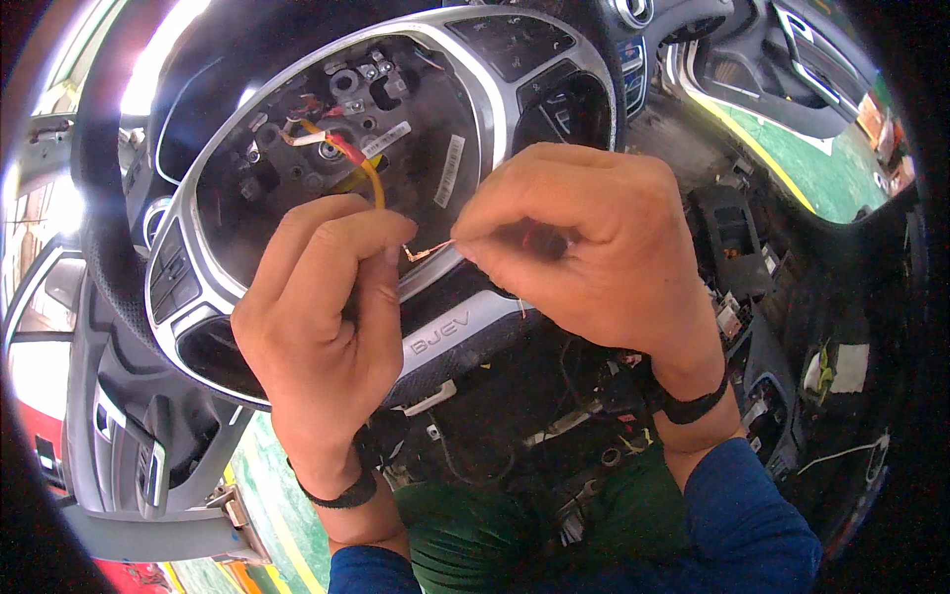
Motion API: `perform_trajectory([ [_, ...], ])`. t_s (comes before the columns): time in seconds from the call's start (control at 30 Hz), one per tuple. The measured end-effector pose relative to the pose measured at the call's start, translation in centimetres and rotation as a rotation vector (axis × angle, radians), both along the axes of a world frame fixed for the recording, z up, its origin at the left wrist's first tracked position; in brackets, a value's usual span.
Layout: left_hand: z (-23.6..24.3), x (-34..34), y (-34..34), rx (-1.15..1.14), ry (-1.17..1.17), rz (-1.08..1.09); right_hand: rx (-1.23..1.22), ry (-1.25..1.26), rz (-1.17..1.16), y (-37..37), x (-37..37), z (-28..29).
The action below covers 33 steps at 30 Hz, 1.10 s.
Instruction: The person connects and insulates wires within a car steering wheel column using a thin tool and adhesive tape.
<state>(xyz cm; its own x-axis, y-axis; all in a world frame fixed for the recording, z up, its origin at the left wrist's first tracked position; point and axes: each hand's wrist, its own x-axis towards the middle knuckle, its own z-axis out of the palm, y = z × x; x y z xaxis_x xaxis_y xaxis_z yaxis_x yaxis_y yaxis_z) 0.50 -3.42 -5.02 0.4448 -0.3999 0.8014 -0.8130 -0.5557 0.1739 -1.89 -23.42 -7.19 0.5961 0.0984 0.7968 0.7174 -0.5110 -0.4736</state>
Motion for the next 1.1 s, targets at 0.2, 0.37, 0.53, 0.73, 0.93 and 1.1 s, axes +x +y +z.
perform_trajectory([
  [0.2, 0.3, -0.5, 0.5, -0.042, 0.073, -0.005, 0.043, -0.037, 0.022, 0.3, 0.3, -0.2],
  [0.37, 0.8, -1.1, 0.3, -0.132, 0.195, -0.110, 0.065, -0.027, 0.018, 0.5, 0.2, -0.1],
  [0.53, 0.2, -0.6, 0.5, -0.096, 0.148, -0.076, 0.066, -0.080, 0.011, 0.4, 0.3, -0.1],
  [0.73, 0.0, -0.4, 0.8, -0.091, 0.146, -0.051, -0.013, -0.158, -0.018, 0.4, 0.4, -0.2],
  [0.93, 0.1, -0.5, 0.5, -0.132, 0.150, -0.076, -0.063, -0.205, -0.023, 0.0, 0.4, 0.1],
  [1.1, 0.1, -0.3, 1.1, -0.049, 0.107, -0.074, -0.068, -0.201, -0.023, 0.4, 0.4, 0.0],
])
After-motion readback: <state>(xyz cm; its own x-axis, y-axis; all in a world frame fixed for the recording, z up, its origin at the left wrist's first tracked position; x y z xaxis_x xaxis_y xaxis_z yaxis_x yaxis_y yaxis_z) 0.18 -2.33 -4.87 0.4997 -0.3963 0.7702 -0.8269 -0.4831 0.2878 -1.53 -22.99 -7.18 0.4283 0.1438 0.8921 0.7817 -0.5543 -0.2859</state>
